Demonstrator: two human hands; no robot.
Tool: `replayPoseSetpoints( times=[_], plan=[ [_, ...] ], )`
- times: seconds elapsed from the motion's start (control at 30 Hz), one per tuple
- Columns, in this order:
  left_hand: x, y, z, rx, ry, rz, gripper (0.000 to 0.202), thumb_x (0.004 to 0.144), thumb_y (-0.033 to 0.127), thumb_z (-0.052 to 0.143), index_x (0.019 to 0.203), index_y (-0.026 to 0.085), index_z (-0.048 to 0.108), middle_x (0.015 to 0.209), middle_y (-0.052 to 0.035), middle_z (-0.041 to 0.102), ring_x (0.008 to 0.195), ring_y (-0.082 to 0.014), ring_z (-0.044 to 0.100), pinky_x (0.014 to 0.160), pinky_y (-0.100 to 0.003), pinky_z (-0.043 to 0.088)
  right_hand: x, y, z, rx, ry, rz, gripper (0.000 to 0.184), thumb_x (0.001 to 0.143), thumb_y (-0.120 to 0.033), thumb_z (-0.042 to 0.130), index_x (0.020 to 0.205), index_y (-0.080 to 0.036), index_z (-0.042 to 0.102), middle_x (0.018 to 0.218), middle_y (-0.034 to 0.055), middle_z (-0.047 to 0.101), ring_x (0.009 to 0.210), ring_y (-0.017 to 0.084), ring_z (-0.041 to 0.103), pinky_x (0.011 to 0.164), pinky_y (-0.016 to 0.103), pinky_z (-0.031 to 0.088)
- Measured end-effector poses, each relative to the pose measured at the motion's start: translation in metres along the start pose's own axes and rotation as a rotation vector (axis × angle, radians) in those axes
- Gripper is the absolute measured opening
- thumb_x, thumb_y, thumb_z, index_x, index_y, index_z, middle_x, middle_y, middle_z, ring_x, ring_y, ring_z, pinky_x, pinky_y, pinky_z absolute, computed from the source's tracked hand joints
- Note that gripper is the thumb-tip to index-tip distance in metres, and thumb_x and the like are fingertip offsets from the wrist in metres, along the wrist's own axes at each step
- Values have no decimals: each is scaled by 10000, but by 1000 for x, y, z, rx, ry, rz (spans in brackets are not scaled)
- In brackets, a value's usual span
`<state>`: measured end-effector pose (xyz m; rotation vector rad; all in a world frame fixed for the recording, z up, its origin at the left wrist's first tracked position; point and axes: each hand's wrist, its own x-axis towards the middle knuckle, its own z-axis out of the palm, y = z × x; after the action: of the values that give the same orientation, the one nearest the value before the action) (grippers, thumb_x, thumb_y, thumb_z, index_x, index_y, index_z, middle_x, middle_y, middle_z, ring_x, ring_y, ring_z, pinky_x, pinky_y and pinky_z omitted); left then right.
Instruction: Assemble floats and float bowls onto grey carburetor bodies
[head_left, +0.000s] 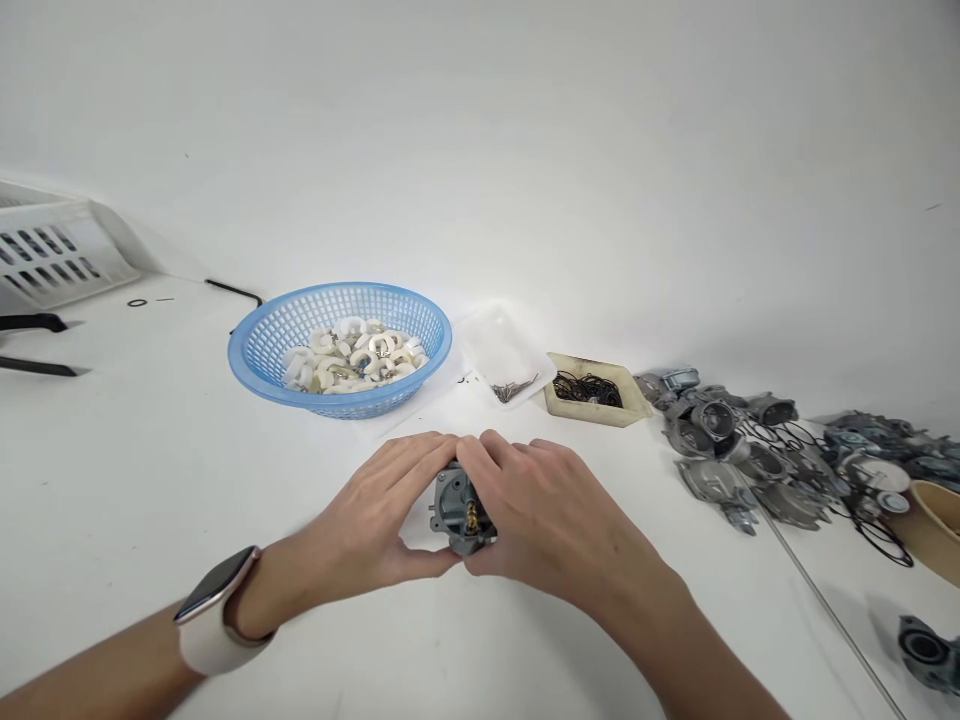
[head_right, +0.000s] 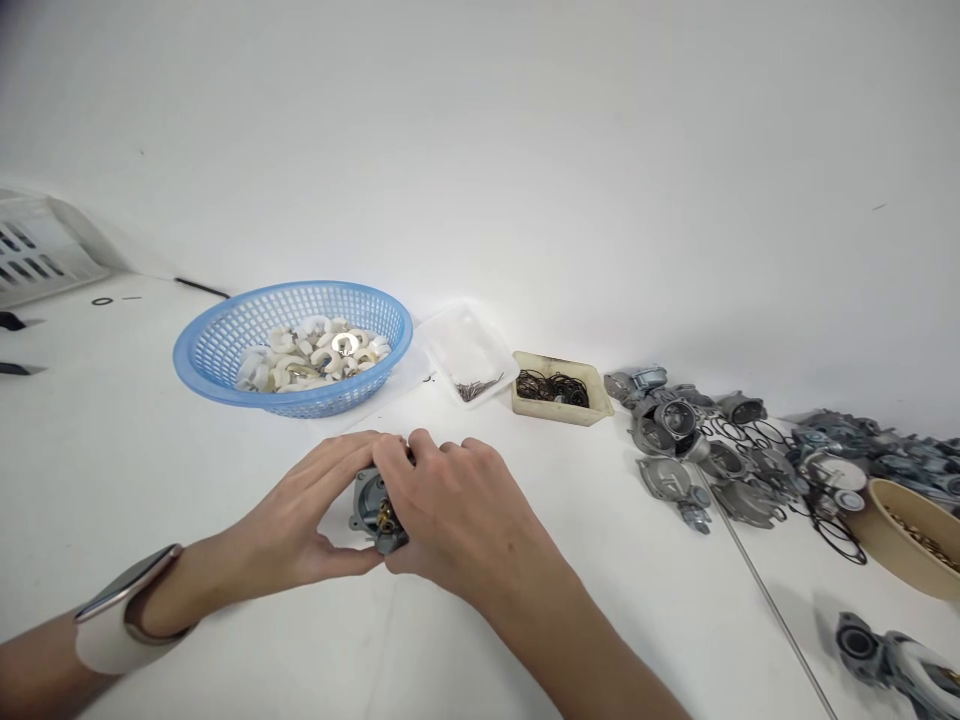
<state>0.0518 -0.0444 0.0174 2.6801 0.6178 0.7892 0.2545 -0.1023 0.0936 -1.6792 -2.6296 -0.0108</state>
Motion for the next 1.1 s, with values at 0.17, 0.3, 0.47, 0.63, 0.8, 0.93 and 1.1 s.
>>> replayPoseSetpoints(
  times=[0.17,0.3,0.47,0.63,0.8,0.93,1.1],
  plan=[
    [-2,-5,2,34,21,24,787,860,259,697,1529,235,284,1408,-141,567,1304,-344,540,1092,-514,453,0,-1,-4,24,-3,3,427,715,-374,757,988,-219,468,843,0,612,586,150,502,509,302,218],
    [-1,-6,2,11,50,53,733,878,273,692,1506,230,317,1367,-128,591,1287,-319,546,1092,-487,444,-2,-1,-5,64,-3,-8,413,714,-395,745,963,-221,465,843,-7,621,576,142,491,509,300,223],
    [0,-3,2,-33,74,51,736,845,244,676,1498,234,337,1351,-117,603,1245,-313,572,1054,-476,471,-3,1,-5,92,33,-20,422,724,-429,755,942,-224,457,832,-10,626,612,155,525,520,291,252],
    [1,-1,1,-73,157,104,724,831,228,650,1496,210,363,1300,-113,630,1184,-290,605,999,-440,495,-5,0,-8,94,72,-33,416,726,-419,762,920,-226,449,802,-31,608,592,141,500,514,281,252],
    [1,-1,2,-32,191,107,701,784,211,662,1443,183,423,1264,-127,650,1132,-293,633,955,-423,501,-7,0,-6,97,100,-38,435,712,-427,773,918,-227,445,794,-47,594,597,134,495,516,278,256],
    [-1,0,5,-13,203,95,725,748,210,676,1429,174,430,1244,-129,661,1106,-296,645,932,-424,500,-6,0,-4,93,93,-33,443,719,-454,767,930,-224,451,781,-50,587,589,131,493,517,277,249],
    [-1,1,5,-27,208,99,729,745,216,678,1429,176,429,1230,-128,666,1104,-298,647,928,-428,504,-6,0,-4,116,94,-37,474,705,-480,782,933,-226,453,767,-59,588,585,124,488,520,271,245]
  ],
)
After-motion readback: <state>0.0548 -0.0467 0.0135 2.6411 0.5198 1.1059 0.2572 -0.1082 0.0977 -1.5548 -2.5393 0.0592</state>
